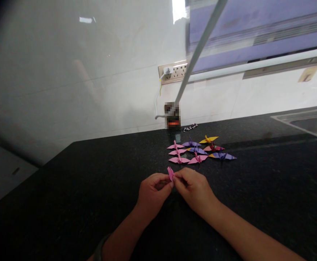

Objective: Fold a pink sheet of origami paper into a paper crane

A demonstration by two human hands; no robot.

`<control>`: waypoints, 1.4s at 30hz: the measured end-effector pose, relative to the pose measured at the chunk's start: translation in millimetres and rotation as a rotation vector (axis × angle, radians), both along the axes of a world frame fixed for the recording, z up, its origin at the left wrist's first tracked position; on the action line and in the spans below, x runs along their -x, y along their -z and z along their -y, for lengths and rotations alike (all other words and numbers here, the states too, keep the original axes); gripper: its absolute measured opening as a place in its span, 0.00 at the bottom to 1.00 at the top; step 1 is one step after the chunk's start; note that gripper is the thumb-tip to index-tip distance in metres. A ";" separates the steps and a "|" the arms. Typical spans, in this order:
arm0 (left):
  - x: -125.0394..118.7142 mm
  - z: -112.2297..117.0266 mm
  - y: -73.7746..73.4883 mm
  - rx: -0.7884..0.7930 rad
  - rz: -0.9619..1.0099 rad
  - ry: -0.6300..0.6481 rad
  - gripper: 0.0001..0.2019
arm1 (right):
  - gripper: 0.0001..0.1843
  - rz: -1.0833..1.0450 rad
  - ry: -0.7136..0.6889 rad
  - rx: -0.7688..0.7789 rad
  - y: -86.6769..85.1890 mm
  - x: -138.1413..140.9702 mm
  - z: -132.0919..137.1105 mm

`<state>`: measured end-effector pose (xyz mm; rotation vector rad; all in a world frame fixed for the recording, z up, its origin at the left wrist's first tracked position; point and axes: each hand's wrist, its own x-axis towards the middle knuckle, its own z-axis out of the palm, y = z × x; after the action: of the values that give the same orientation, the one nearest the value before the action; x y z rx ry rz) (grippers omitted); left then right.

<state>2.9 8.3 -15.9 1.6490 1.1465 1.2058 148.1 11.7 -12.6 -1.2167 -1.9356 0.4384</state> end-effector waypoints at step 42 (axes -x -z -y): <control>10.3 -5.4 -11.7 -0.251 -0.119 0.007 0.07 | 0.07 -0.048 -0.092 -0.127 -7.1 -2.5 -0.3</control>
<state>-7.4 13.7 -4.2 1.9325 1.0946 1.3047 150.6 12.0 -5.6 -1.0305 -1.9530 0.3822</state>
